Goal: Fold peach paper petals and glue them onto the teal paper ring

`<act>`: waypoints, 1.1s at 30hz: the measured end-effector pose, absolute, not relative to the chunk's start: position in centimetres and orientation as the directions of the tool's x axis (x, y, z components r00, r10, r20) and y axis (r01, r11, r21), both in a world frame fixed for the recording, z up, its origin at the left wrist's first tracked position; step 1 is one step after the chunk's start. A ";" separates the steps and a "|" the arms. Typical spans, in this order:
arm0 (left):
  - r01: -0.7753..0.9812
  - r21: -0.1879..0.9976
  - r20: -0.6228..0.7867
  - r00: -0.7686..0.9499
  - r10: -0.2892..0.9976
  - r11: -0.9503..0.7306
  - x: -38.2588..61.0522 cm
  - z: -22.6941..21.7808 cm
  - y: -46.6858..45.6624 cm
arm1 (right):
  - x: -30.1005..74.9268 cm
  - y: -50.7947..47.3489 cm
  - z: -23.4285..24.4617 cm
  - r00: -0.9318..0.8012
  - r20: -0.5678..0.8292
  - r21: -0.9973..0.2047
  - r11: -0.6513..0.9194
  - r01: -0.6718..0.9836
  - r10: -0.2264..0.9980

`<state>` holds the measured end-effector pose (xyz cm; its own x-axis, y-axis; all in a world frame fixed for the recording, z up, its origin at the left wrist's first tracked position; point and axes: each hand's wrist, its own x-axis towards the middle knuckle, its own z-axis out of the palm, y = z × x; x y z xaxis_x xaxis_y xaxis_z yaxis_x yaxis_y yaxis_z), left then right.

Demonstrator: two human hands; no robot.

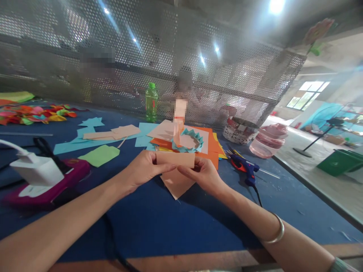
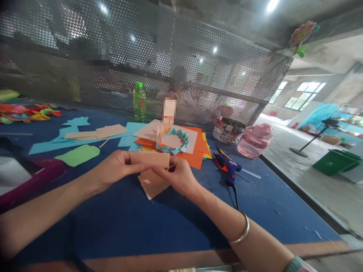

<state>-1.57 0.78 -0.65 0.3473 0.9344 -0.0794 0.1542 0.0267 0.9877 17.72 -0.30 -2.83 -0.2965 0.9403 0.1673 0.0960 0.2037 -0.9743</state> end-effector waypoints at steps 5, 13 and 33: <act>0.230 0.973 -0.064 0.357 0.932 -0.021 -1.5 -0.5 0.7 | 17.5 -0.7 -2.8 -0.309 0.090 -0.992 0.112 0.055 0.947; 0.291 0.951 -0.021 0.385 0.923 -0.100 -1.5 -0.3 0.6 | 17.8 -0.6 -2.5 -0.338 0.126 -0.974 0.182 0.138 0.933; 0.360 0.914 0.163 0.095 0.982 -0.186 -3.7 0.8 2.5 | 19.3 1.5 -3.0 -0.182 0.199 -0.963 0.226 0.145 0.963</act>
